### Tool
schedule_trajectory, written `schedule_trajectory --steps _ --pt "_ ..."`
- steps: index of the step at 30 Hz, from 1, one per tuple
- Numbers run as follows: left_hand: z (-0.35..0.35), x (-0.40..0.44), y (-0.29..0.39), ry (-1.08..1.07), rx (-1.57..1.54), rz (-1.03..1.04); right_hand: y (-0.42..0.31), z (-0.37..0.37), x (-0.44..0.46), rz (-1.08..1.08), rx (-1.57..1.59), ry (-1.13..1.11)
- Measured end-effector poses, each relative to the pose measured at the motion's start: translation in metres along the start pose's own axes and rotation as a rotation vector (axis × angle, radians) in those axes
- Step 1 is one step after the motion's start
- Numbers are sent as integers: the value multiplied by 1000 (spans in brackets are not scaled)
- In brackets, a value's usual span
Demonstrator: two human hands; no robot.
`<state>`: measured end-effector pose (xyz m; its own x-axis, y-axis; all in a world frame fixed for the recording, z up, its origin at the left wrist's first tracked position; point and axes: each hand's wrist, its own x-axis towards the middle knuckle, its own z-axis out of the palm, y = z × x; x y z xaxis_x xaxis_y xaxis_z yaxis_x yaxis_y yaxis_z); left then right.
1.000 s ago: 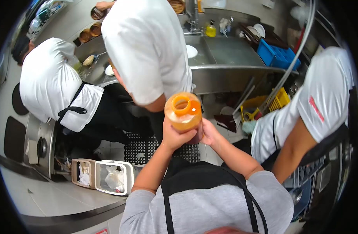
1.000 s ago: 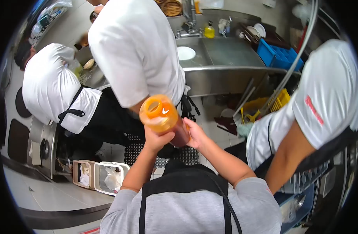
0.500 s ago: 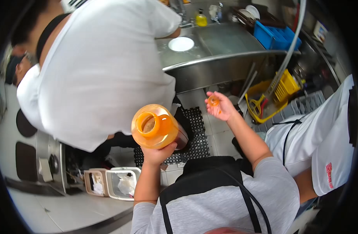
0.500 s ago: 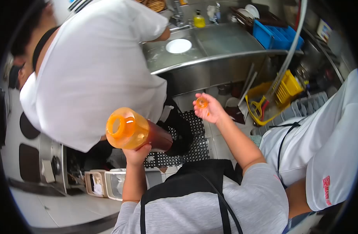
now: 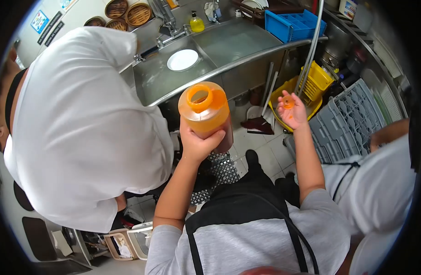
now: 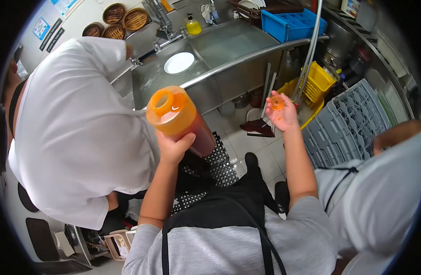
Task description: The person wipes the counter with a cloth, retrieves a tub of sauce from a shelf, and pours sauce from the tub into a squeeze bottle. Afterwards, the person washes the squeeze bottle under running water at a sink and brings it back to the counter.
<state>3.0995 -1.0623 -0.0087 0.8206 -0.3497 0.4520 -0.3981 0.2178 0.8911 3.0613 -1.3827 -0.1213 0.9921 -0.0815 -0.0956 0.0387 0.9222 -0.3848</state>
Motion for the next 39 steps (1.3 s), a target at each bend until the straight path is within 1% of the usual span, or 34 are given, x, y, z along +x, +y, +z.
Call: schedule_trajectory --steps 3,7,9,10,11,12,13,16,18,20,21,22,24,25,28,29,34,37,39 --pt "9 39 -34 -5 -42 -4 -39 -27 24 -98 13 64" --pt "21 107 -81 16 -6 22 -102 -59 92 -164 12 32" --pt "24 143 -105 45 -1 26 -126 -70 146 -154 26 72" --pt "24 162 -113 94 3 10 -137 -74 172 -149 34 97" --pt "25 179 -119 141 6 -8 -143 -67 199 -110 57 111" --pt "25 197 -124 185 6 -19 -147 -57 226 -81 8 89" --pt "23 214 -130 214 12 2 -152 -47 253 -38 2 70" --pt "13 255 -138 341 -16 51 -151 -14 327 71 -3 -31" --pt "-3 272 -141 426 81 45 -144 2 367 98 6 -63" --pt "-20 287 -142 469 161 91 -135 13 399 113 39 -73" --pt "-25 294 -141 501 149 108 -130 14 412 116 54 -91" --pt "-29 301 -136 533 138 125 -126 15 424 121 85 -60" --pt "-44 312 -134 574 226 194 -118 14 444 134 149 9" --pt "-56 316 -131 538 292 198 -116 12 453 117 170 16" --pt "-70 329 -125 568 312 271 -116 7 469 45 229 30" --pt "-76 332 -120 535 300 255 -118 8 474 21 241 24" --pt "-101 345 -112 596 230 289 -118 9 504 -88 296 46" --pt "-119 347 -113 633 216 259 -120 4 519 -109 305 86" --pt "-137 349 -119 698 299 275 -114 4 546 -67 303 101"
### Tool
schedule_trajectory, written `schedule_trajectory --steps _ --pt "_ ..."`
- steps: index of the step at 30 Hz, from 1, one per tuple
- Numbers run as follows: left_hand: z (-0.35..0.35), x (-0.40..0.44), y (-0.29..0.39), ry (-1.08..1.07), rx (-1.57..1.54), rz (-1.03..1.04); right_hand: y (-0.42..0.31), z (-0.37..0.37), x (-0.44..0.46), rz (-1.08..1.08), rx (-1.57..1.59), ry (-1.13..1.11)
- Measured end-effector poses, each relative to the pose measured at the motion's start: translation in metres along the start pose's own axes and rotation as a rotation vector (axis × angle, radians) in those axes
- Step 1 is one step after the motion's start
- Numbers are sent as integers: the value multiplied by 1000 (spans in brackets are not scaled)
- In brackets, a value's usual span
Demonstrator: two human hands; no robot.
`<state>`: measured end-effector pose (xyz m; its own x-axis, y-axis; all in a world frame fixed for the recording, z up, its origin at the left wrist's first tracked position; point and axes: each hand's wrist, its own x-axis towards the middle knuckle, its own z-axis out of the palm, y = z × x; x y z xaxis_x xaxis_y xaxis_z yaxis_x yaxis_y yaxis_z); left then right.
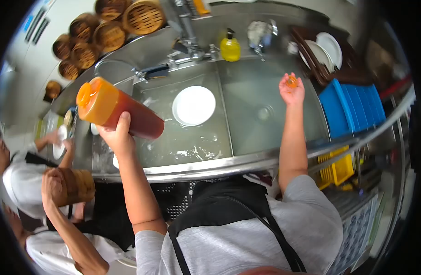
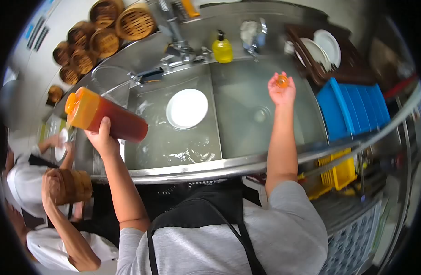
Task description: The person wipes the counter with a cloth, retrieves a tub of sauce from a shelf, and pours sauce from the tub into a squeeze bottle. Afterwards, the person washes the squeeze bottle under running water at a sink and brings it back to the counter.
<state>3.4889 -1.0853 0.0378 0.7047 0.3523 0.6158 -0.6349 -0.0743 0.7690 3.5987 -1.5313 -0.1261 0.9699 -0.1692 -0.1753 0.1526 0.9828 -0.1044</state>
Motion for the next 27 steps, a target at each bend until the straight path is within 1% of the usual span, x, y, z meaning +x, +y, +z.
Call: schedule_trajectory --steps 1,4,7,8,11,12,15,17,21,22,24,27 --pt "-8 5 -4 39 53 19 9 3 14 30 -19 -14" --pt "-26 20 -13 124 72 19 49 15 42 131 -84 -52" --pt "-49 34 -23 165 124 4 99 31 56 372 -163 -97" --pt "-60 38 -28 169 155 0 120 30 64 442 -213 -150" --pt "-83 51 -37 228 260 -5 192 38 70 702 -339 -224" --pt "-89 54 -40 244 293 27 218 38 71 743 -409 -232" --pt "-99 56 -50 275 378 105 288 42 68 823 -538 -199" --pt "-98 59 -56 268 425 151 332 29 76 871 -514 -191" --pt "-114 63 -79 226 346 88 403 21 73 908 -474 -119" --pt "-114 64 -82 223 290 76 414 20 69 892 -495 -106" --pt "-113 68 -83 230 231 35 425 20 62 925 -506 -97" --pt "-112 74 -84 202 170 16 421 23 65 919 -517 -87"
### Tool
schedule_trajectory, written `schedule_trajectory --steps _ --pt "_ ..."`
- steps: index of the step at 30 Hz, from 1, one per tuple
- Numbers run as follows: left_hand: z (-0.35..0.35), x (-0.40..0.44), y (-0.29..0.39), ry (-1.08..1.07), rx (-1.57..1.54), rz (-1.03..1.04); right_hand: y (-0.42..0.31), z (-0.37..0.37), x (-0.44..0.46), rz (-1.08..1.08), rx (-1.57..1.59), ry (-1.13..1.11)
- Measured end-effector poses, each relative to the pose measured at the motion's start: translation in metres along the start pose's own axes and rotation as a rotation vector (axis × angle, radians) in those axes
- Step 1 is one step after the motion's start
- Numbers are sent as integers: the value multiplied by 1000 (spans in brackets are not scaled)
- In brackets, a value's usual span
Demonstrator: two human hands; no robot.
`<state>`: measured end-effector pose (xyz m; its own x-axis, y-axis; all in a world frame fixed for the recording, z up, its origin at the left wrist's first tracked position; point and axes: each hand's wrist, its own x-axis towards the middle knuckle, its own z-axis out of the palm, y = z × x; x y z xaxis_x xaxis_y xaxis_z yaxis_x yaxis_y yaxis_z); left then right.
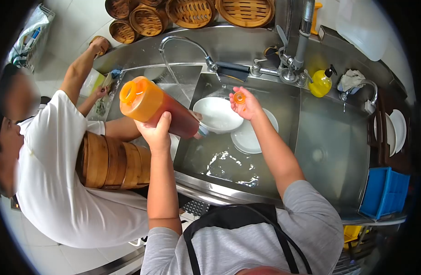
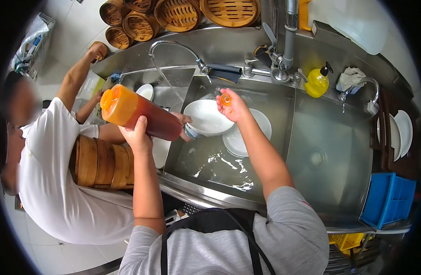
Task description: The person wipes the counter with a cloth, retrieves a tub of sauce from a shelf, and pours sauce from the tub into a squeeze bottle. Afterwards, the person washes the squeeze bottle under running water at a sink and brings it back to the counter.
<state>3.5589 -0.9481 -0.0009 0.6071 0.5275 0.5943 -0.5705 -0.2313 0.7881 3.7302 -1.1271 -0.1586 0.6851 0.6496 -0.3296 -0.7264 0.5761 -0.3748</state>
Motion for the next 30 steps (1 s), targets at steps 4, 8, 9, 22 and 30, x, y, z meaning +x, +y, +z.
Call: schedule_trajectory --steps 4,8,9,22,30 --pt "8 10 3 -25 -32 0 -29 -3 7 -94 45 -4" --pt "6 17 0 7 59 56 -25 7 41 -122 25 -47" --pt "1 18 -2 14 78 83 -15 19 50 -109 7 -48" --pt "-72 36 -52 154 176 -4 89 174 210 -117 -558 -54" --pt "-79 88 -149 238 124 -110 77 202 237 -174 -779 66"
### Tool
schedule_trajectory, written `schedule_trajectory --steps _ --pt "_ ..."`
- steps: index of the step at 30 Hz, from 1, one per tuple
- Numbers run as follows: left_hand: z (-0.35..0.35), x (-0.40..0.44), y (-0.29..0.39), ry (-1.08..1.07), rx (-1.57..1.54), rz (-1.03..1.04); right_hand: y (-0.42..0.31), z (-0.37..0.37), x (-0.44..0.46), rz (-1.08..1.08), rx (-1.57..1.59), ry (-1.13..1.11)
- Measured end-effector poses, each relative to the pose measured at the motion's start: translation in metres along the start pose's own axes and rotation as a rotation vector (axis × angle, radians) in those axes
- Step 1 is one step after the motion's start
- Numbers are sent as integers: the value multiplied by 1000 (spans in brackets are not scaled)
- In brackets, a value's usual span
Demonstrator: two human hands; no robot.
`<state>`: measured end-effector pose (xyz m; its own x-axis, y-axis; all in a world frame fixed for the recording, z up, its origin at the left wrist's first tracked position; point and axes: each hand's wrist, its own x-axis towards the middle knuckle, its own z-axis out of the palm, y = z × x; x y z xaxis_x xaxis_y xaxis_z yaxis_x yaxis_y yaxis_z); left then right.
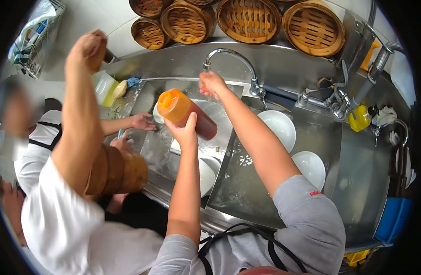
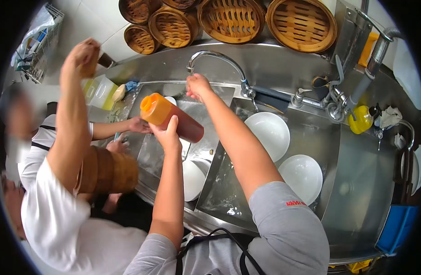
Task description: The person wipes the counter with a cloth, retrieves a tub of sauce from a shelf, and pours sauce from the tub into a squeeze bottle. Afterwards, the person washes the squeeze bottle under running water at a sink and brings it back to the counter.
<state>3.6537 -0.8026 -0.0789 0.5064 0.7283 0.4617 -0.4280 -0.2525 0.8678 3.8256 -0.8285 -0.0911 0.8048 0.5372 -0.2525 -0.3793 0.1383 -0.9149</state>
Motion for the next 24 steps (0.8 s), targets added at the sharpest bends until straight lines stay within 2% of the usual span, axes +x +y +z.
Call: schedule_trajectory --steps 2,3,7,10,12,14,17,20,23,24 --pt "10 10 -23 12 -42 -86 -14 -4 -6 -39 24 -46" --pt "16 14 -31 15 -73 -93 -21 -7 -9 -51 -66 -95" --pt "40 27 -59 -58 -67 -83 -25 -3 -19 -170 125 5" --pt "55 33 -71 -108 -140 -68 -24 -11 -16 -213 28 -39" --pt "61 32 -69 -105 -107 -104 -22 -14 -16 -207 73 -51" --pt "62 33 -71 -111 -67 -117 -21 -16 -13 -223 131 -83" --pt "59 35 -73 -148 -49 -124 -21 -18 -19 -302 253 -245" --pt "53 36 -79 -147 -19 -115 -26 -20 -20 -339 65 -265" --pt "43 38 -93 -115 14 -125 -28 -26 -1 -310 -432 -387" --pt "38 38 -99 -101 23 -135 -23 -25 1 -366 -629 -324"
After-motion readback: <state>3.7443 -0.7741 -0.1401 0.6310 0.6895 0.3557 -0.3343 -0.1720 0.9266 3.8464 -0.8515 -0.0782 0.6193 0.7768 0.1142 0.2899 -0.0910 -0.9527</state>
